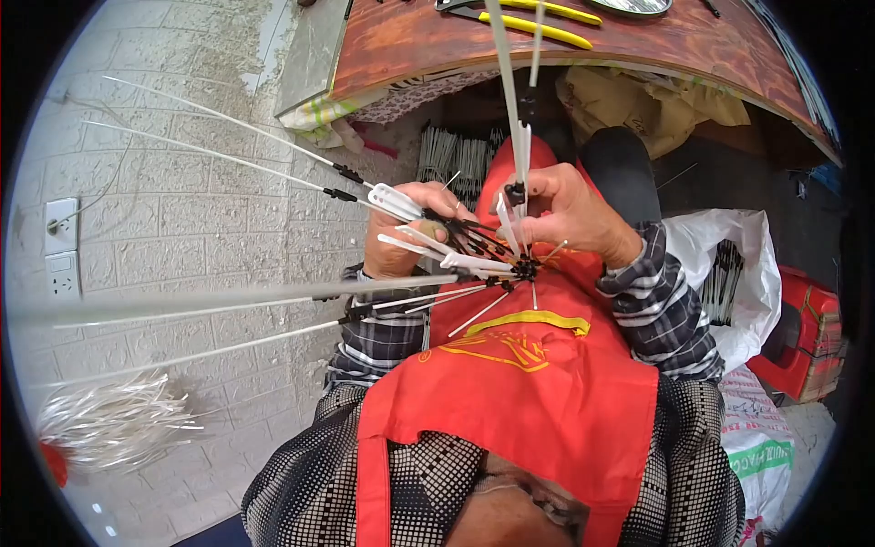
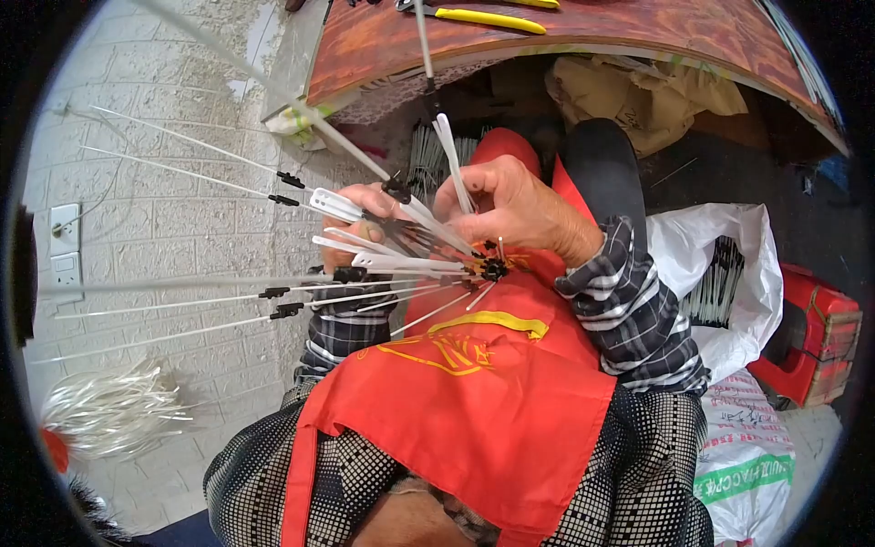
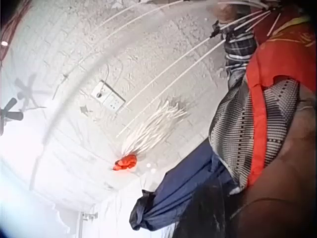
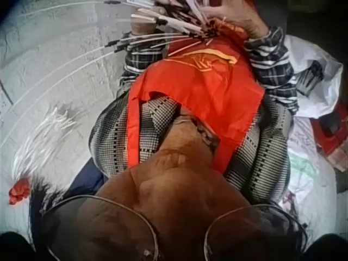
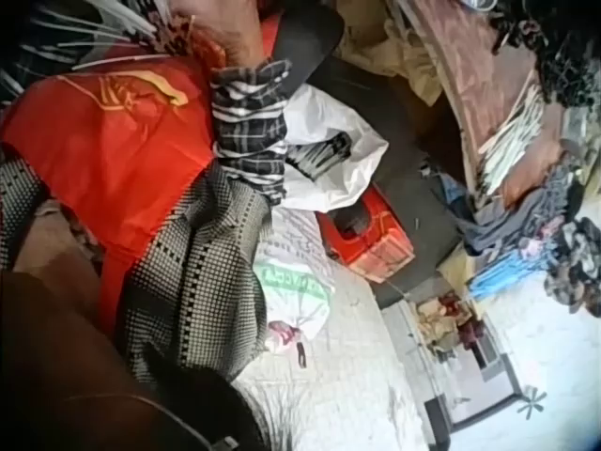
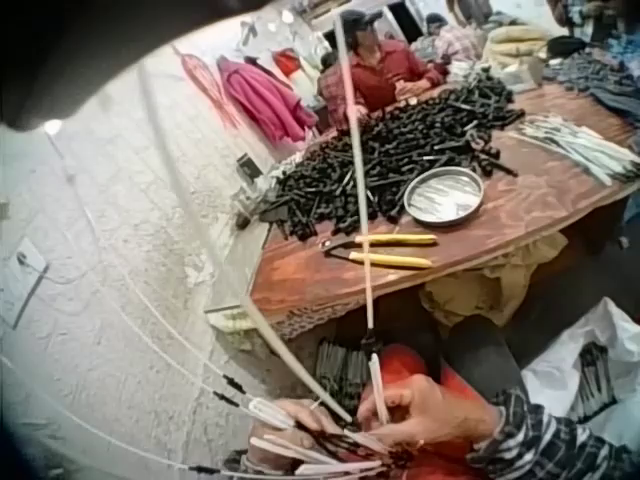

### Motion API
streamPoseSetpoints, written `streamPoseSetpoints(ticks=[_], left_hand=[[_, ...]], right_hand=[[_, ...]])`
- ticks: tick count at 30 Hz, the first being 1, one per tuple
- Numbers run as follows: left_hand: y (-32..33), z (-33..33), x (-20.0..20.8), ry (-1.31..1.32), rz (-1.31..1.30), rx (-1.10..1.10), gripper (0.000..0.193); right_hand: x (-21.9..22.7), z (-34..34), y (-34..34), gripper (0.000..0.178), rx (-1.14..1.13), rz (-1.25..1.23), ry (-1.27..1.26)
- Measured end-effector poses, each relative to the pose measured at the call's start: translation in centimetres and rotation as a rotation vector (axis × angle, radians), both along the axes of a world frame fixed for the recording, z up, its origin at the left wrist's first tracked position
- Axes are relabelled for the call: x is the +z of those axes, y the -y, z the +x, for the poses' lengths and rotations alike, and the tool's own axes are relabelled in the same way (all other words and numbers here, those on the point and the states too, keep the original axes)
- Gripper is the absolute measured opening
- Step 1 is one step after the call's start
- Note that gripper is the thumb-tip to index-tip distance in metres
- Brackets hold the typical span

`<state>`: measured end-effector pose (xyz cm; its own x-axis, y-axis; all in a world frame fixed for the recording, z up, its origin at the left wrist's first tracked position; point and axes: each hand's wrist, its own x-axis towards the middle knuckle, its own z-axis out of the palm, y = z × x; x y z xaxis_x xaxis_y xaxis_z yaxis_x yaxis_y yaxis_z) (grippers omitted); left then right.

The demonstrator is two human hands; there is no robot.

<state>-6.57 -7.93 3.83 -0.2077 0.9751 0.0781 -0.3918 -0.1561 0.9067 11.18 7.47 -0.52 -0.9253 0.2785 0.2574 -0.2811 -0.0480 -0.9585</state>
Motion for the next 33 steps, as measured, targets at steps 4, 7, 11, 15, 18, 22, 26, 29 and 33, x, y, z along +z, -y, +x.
streamPoseSetpoints(ticks=[4,7,11,15,18,22,26,29,33], left_hand=[[0.0,0.5,-0.1,-0.03,0.041,0.093,0.023],[-0.1,0.4,-0.6,-0.066,0.077,0.095,0.021],[-0.1,0.2,-0.9,-0.114,0.098,0.079,0.02],[0.0,0.6,-0.6,-0.141,0.052,0.122,0.02],[-0.1,1.1,-0.6,-0.109,0.015,0.194,0.02],[-0.4,1.4,-0.6,-0.146,0.071,0.26,0.022],[-0.4,1.4,-0.2,-0.103,0.023,0.232,0.024],[-0.4,1.2,-0.1,-0.108,0.002,0.192,0.023],[-0.5,1.8,0.2,-0.085,0.032,0.209,0.02]], right_hand=[[-0.1,0.5,1.5,0.02,-0.207,0.072,0.0],[-0.3,0.4,2.1,0.019,-0.335,0.215,-0.046],[-0.2,-0.1,2.5,0.015,-0.429,0.296,-0.122],[0.0,0.1,2.7,0.013,-0.39,0.203,-0.091],[0.1,0.2,2.6,0.013,-0.356,0.154,-0.067],[0.3,0.2,2.6,0.015,-0.325,0.119,-0.074],[0.2,0.4,2.1,0.017,-0.264,0.035,-0.008],[0.1,0.6,1.7,0.021,-0.202,-0.018,0.107],[0.2,-0.1,1.8,0.015,-0.222,-0.054,0.078]])
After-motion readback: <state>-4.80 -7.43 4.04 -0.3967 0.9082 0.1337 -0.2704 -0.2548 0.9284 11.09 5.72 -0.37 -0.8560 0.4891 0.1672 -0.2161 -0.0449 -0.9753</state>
